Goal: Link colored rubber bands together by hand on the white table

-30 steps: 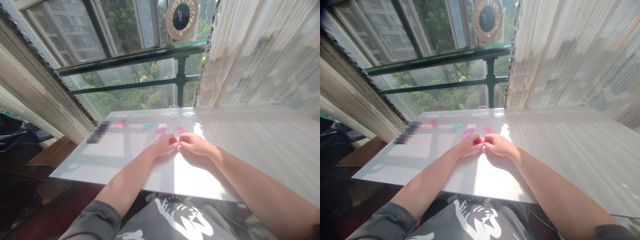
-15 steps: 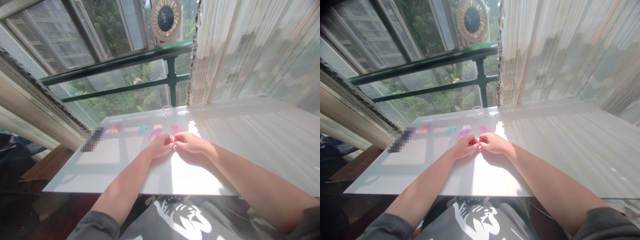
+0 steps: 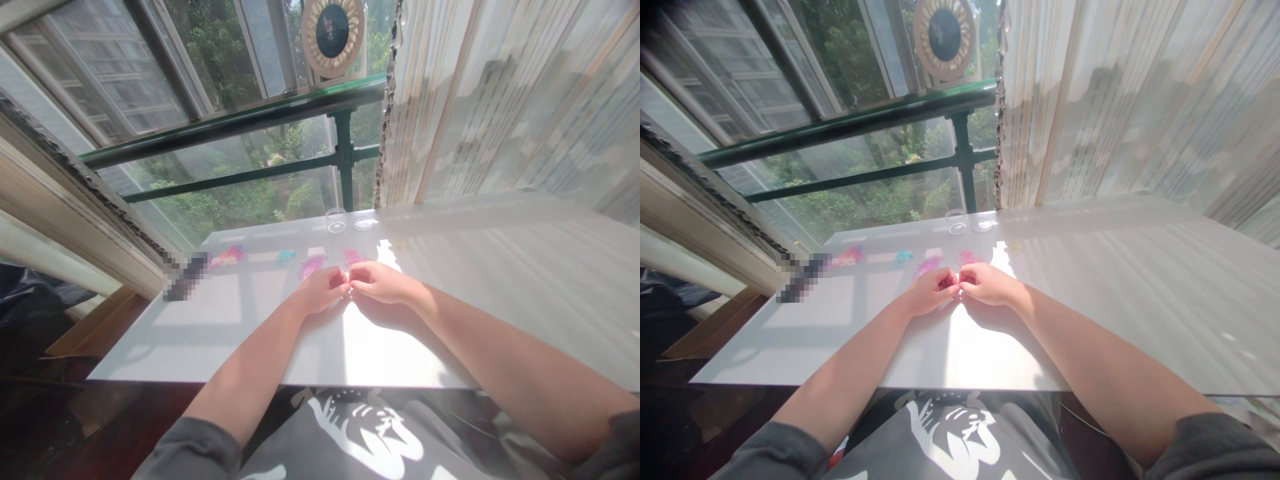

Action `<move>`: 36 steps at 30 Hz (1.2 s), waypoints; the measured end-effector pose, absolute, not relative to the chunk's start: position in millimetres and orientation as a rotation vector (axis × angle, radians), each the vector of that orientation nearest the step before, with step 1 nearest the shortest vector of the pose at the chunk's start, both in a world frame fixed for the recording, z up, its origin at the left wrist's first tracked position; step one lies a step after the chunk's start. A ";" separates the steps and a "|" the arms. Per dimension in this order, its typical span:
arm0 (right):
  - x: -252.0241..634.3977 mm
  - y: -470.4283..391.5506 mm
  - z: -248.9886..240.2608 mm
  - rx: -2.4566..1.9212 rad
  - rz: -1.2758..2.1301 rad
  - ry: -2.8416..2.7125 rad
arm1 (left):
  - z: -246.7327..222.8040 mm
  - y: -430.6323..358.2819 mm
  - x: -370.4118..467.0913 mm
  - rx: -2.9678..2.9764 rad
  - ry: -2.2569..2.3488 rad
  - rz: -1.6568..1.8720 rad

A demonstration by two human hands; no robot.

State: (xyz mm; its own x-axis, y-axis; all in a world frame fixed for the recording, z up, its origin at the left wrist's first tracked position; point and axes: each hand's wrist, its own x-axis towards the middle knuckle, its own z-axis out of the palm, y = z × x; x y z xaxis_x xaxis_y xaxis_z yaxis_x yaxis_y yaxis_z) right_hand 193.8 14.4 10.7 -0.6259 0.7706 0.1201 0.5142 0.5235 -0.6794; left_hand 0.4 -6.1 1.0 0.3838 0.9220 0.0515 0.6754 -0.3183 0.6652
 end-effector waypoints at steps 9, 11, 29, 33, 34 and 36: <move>193.8 13.3 11.5 -1.076 0.841 -2.378 | -0.1 -6.0 -0.2 2.088 1.362 0.587; 193.9 13.2 11.9 -1.073 0.835 -2.378 | 0.0 -6.0 -0.2 2.085 1.358 0.585; 193.6 13.6 12.3 -1.077 0.835 -2.393 | 0.1 -5.6 -0.6 2.094 1.361 0.576; 193.8 13.7 12.2 -1.080 0.819 -2.402 | 1.8 -6.0 -0.3 2.094 1.366 0.563; 193.8 13.6 12.3 -1.080 0.819 -2.401 | 1.7 -6.0 -0.3 2.094 1.365 0.563; 193.7 13.4 12.6 -1.079 0.819 -2.402 | 1.0 -5.8 -0.3 2.095 1.363 0.569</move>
State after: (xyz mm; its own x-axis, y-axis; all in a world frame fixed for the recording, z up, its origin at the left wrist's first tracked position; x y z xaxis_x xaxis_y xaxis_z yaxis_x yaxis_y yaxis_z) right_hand 193.7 13.4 12.6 -0.6320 0.7682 0.1019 0.5458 0.5346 -0.6452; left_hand -0.3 -5.8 1.0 0.3899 0.9199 0.0427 0.6775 -0.3180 0.6632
